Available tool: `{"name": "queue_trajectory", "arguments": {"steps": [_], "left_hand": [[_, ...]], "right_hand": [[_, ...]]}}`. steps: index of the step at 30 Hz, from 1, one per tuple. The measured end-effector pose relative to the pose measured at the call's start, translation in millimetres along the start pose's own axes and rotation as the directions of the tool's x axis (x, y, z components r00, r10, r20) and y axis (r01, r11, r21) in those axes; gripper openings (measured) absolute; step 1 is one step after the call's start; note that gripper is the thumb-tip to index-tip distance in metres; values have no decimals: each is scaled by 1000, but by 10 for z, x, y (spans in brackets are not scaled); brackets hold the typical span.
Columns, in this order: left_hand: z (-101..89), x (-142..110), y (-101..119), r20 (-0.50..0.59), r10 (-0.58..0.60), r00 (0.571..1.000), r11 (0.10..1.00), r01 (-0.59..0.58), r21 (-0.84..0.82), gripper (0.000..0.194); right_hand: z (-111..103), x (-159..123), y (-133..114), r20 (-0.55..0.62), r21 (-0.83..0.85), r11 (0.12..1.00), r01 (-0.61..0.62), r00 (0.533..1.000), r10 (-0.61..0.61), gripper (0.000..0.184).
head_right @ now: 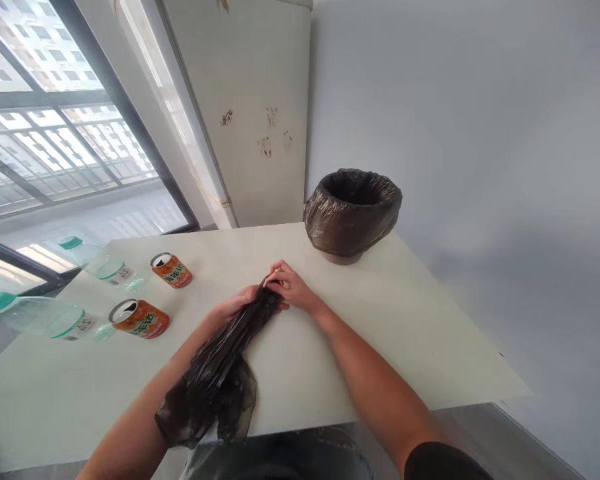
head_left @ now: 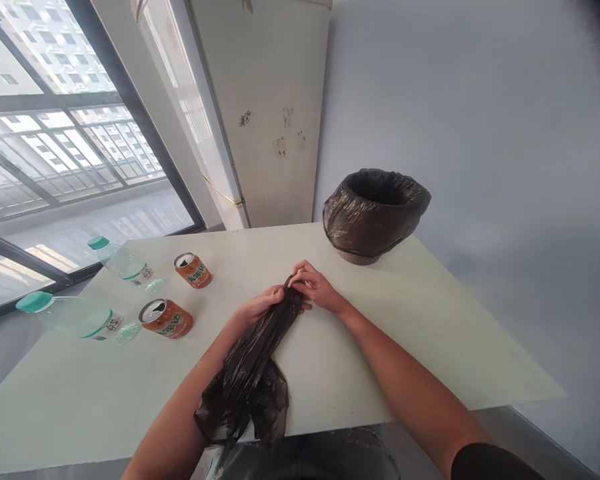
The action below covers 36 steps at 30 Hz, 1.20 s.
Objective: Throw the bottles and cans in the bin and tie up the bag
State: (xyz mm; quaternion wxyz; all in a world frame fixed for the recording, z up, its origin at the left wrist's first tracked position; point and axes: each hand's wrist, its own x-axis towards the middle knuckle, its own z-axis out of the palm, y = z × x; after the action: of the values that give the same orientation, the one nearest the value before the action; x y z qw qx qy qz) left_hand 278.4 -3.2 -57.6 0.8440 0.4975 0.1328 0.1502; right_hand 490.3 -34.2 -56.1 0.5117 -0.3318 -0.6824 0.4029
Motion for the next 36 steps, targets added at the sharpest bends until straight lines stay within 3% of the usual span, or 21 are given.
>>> {"name": "queue_trajectory", "arguments": {"steps": [3,6,12,13,15,17,18,20,23,26,28,30,32,34,36], "left_hand": [[53,20,0,73,-38,997,984,25,175,62],[55,17,33,49,-71,996,962,56,268,38],[52,-27,68,92,-139,986,959,111,260,34],[63,-34,67,107,-154,982,956,121,268,37],[91,-43,62,161,-197,967,956,154,249,45],[116,-43,62,203,-228,952,962,188,199,49],[124,-39,65,203,-228,952,965,193,178,50],[125,-28,79,158,-180,971,977,157,147,52],[111,-16,104,84,-76,994,991,66,112,51],[117,-19,103,91,-89,992,989,76,129,49],[136,-30,89,137,-149,979,979,126,162,48],[154,-46,77,165,-187,969,974,161,158,47],[160,-64,78,171,-209,963,972,186,142,47],[153,-77,92,183,-238,954,963,208,172,48],[138,-82,110,185,-251,950,954,211,213,49]], "right_hand": [[57,-21,6,81,-39,998,45,996,-42,22],[82,-30,-40,141,-15,1000,-16,990,18,23],[73,-23,-70,139,3,986,-169,976,167,33],[65,-22,-54,82,20,984,-176,981,174,37],[31,-16,-21,-141,122,977,-176,971,193,40],[-23,-1,-3,-356,299,945,-131,904,238,43],[-53,9,-4,-392,394,913,-106,879,271,44],[-100,22,-21,-325,543,835,-88,895,306,55],[-95,3,-53,-50,587,785,-199,958,281,84],[-7,-57,-56,243,448,807,-385,921,304,78],[46,-87,-41,338,396,812,-428,891,304,63],[51,-84,-23,267,439,823,-359,927,262,49],[1,-50,-13,49,522,821,-232,969,243,49],[-75,-8,-21,-195,595,796,-112,941,278,50],[-126,13,-45,-284,638,767,-66,906,314,44]]}}
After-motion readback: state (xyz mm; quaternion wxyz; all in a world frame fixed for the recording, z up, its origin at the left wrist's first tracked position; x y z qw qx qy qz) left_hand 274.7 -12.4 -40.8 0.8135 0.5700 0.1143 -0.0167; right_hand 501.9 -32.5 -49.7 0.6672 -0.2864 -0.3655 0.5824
